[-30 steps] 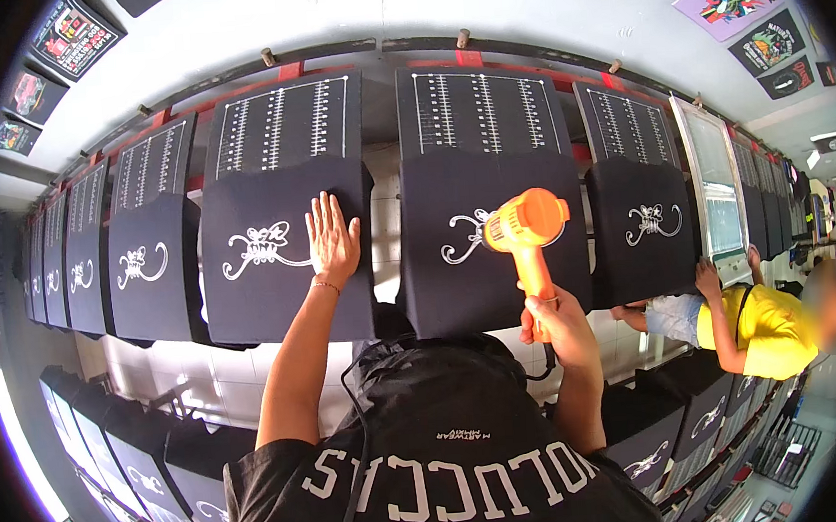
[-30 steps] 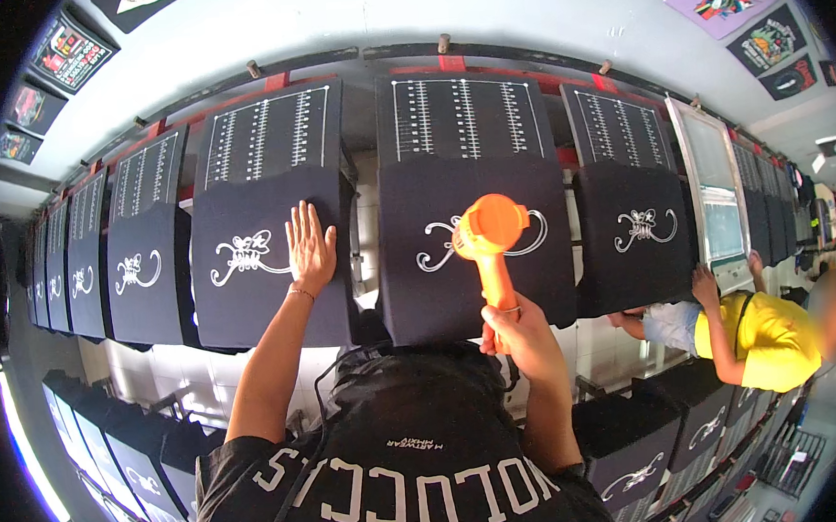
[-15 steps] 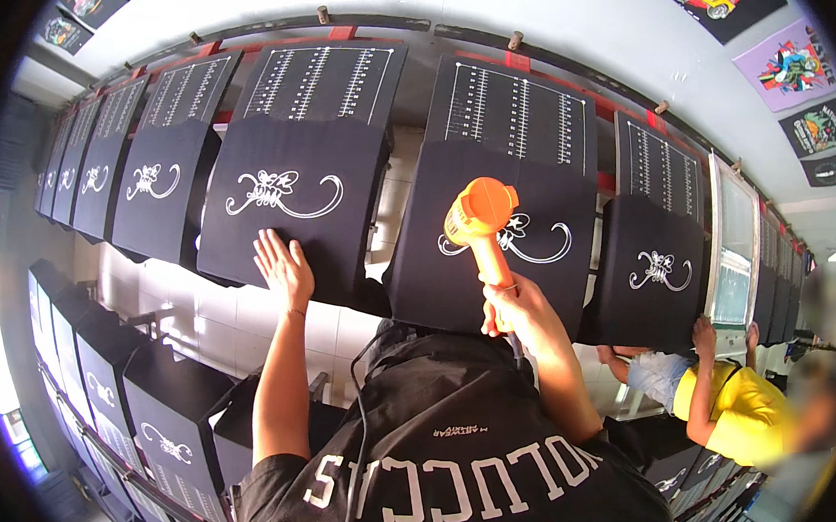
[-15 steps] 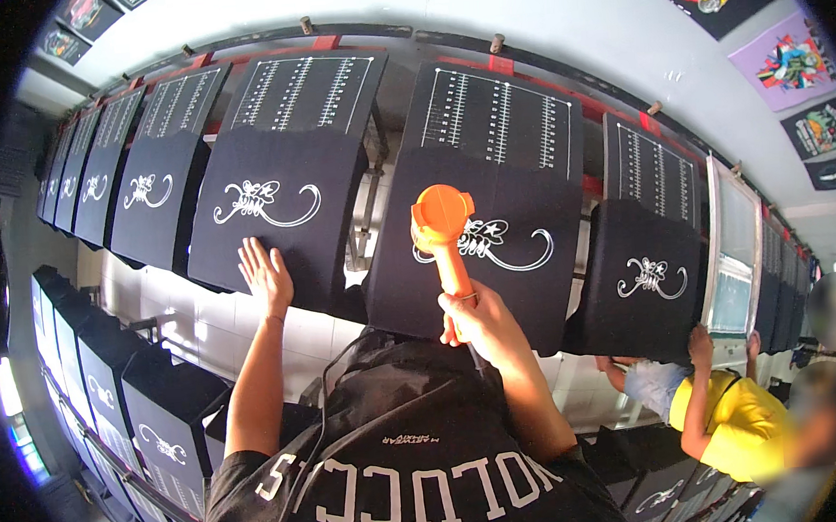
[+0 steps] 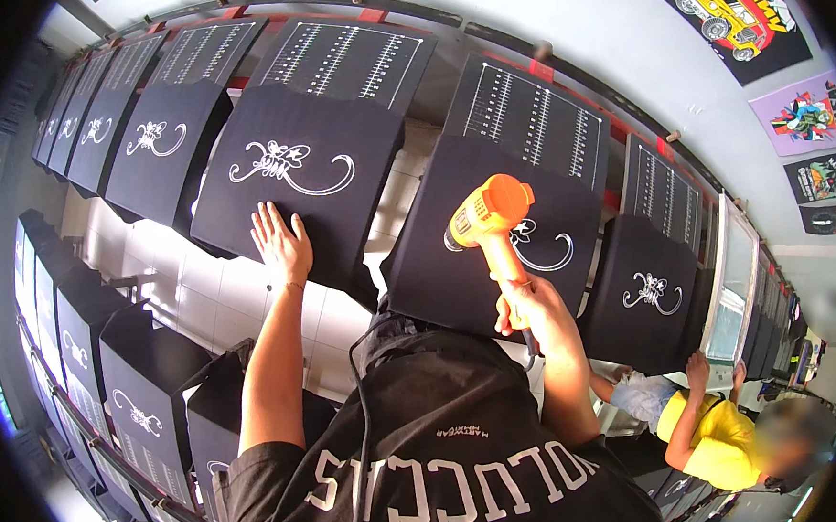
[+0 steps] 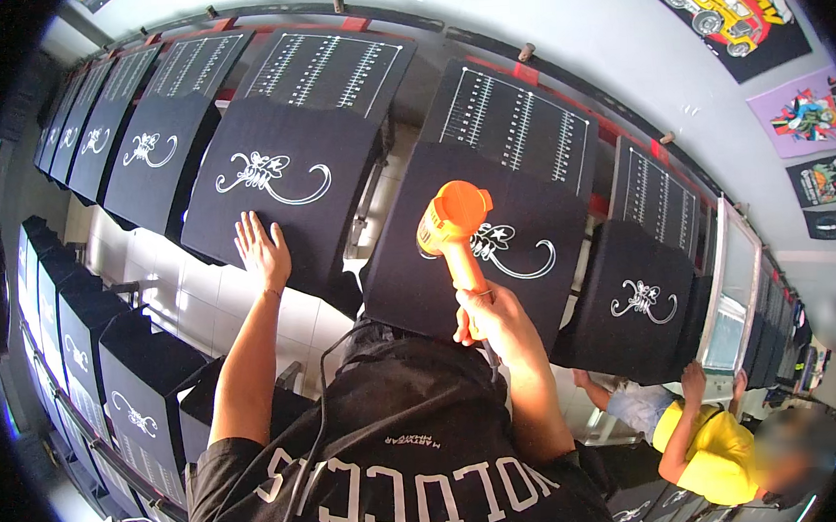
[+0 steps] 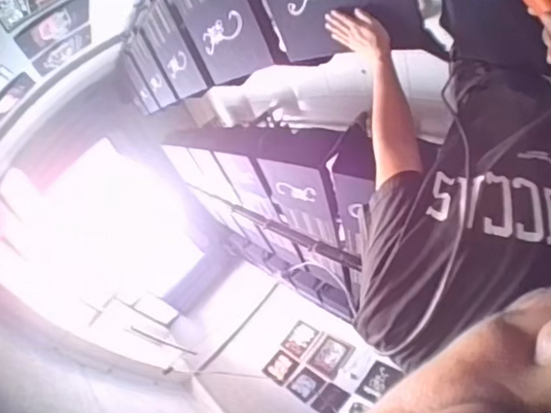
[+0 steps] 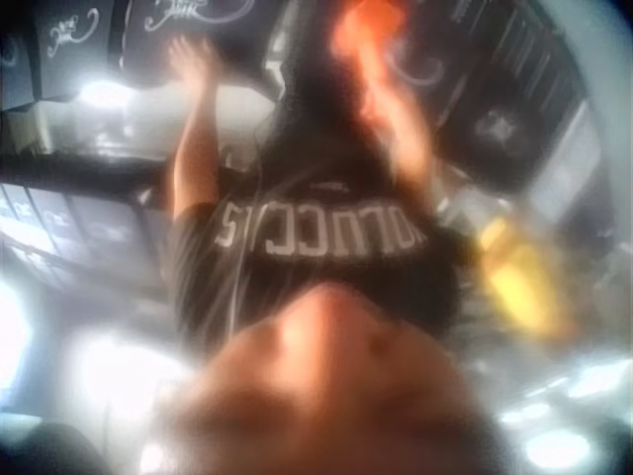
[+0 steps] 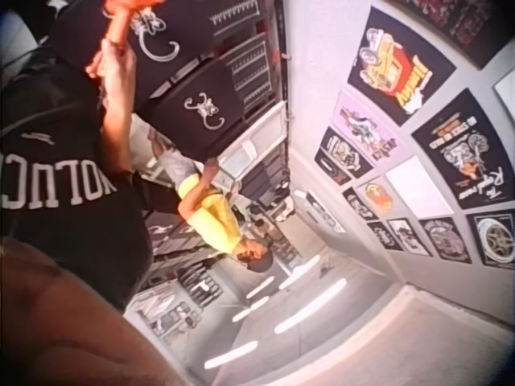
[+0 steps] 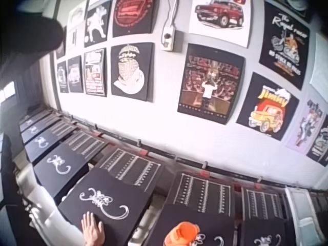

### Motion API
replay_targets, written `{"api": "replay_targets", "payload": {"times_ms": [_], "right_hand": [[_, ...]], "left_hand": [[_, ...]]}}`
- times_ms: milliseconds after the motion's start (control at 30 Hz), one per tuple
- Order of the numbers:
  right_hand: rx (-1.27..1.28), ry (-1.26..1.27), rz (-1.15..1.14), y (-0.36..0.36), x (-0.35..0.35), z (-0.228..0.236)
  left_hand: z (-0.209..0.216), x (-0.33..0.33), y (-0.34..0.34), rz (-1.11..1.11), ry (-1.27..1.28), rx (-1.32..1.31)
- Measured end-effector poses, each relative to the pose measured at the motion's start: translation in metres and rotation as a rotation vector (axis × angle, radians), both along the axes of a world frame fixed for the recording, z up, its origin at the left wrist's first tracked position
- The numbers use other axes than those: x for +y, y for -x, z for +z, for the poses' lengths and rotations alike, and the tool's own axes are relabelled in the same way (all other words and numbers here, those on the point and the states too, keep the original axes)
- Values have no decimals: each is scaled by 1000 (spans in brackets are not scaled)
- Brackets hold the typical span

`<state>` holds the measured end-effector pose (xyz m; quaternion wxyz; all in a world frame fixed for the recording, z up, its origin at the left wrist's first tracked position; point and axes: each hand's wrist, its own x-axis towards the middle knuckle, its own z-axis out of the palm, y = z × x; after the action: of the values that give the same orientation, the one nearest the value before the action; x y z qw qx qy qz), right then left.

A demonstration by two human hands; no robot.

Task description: The person uses a heat gun to cure ink on screen-printed t-shirts, moving systematically along a long printing rack to apply heat to each garment's design and checking the ink with their hand.

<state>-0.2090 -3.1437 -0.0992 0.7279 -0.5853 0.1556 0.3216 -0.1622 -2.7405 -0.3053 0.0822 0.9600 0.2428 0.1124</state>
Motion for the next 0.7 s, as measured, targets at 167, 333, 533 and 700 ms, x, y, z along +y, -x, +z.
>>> {"api": "replay_targets", "payload": {"times_ms": [167, 333, 533, 700], "right_hand": [[-32, 6, 30, -4, 8, -1], [-56, 31, 48, -10, 14, -4], [-59, 22, 59, -6, 17, -4], [-37, 9, 77, 1, 11, -4]], "left_hand": [[0, -1, -2, 1, -1, 6], [-2, -1, -3, 16, -20, 5], [2, -4, -4, 16, 0, -6], [-4, -1, -3, 12, -17, -9]]}}
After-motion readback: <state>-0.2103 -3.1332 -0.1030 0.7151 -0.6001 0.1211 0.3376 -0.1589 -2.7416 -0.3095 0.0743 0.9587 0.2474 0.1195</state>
